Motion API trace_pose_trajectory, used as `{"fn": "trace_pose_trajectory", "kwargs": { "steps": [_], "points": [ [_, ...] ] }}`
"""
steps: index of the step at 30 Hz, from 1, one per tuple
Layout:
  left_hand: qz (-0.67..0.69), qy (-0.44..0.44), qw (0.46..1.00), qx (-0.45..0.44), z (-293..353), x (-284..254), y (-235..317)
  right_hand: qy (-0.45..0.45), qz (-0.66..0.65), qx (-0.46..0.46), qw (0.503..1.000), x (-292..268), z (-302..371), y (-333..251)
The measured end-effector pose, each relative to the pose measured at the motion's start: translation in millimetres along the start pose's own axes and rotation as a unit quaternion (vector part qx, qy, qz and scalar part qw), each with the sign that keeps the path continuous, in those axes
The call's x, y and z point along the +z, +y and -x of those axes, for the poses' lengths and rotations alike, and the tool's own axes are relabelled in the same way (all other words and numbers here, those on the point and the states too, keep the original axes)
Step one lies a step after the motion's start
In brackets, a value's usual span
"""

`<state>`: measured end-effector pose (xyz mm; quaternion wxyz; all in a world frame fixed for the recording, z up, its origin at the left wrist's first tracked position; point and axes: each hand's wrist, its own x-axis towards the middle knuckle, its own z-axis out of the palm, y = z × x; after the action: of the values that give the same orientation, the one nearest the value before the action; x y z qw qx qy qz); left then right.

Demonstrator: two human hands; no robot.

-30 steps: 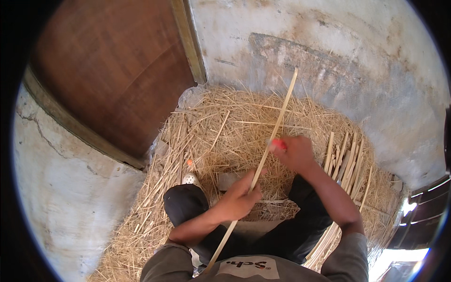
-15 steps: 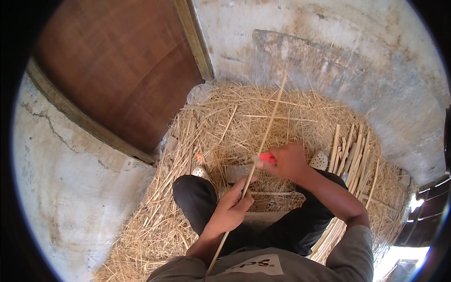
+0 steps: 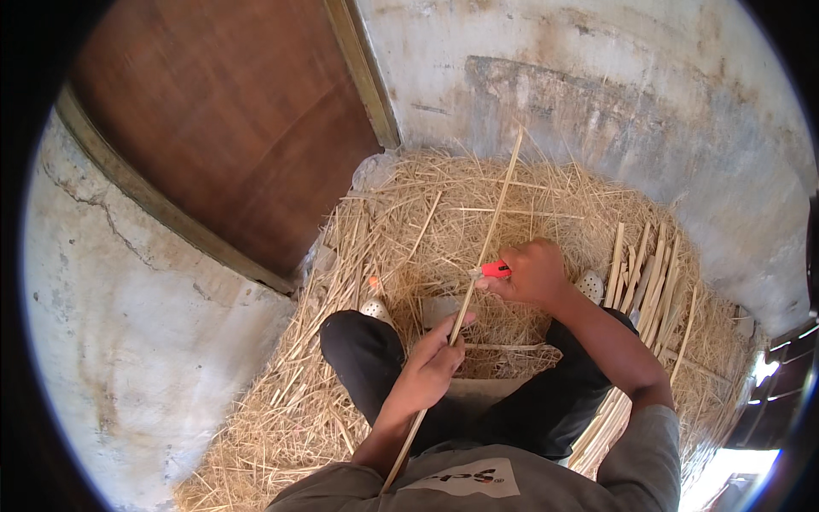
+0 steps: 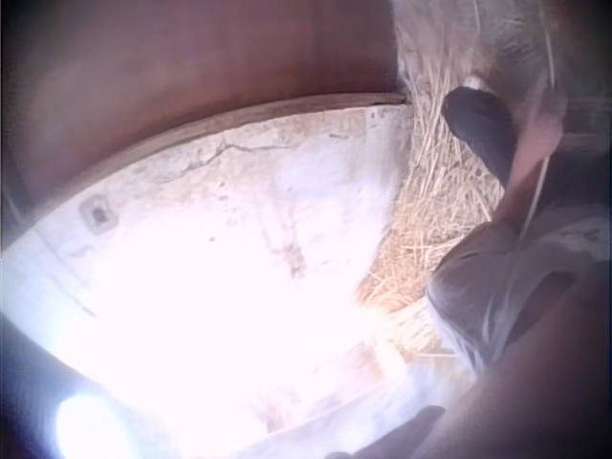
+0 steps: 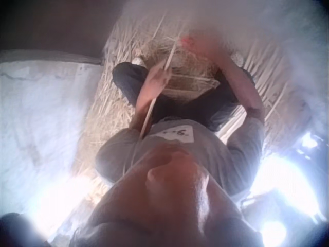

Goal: The person sits cross-legged on a bed of straw and uses a red utility knife to shave a long, thin bamboo stick. They hold the stick with their left hand and scrape the surface with the knife in their right hand, moving along the length of the stick repeatedly.

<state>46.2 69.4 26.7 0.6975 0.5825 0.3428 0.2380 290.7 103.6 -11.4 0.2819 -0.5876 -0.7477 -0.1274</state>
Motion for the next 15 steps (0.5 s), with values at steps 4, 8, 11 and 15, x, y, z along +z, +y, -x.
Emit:
{"fn": "trace_pose_trajectory", "kwargs": {
  "steps": [4, 8, 11, 15],
  "points": [
    [0.015, -0.017, 1.0, -0.018, 16, 7, 14, -0.01, -0.004, 0.117, 0.993, -12, -16, 30],
    [0.041, -0.021, 0.999, -0.018, 21, 4, 14, 0.033, 0.008, 0.061, 0.998, 9, 4, 11],
    [0.024, -0.031, 0.999, -0.017, 27, 2, 11, 0.048, 0.01, 0.01, 0.999, 0, 1, 0],
    [0.03, -0.047, 0.998, -0.019, 33, 13, 11, 0.02, 0.019, 0.13, 0.991, -14, -19, 61]
  ]
}}
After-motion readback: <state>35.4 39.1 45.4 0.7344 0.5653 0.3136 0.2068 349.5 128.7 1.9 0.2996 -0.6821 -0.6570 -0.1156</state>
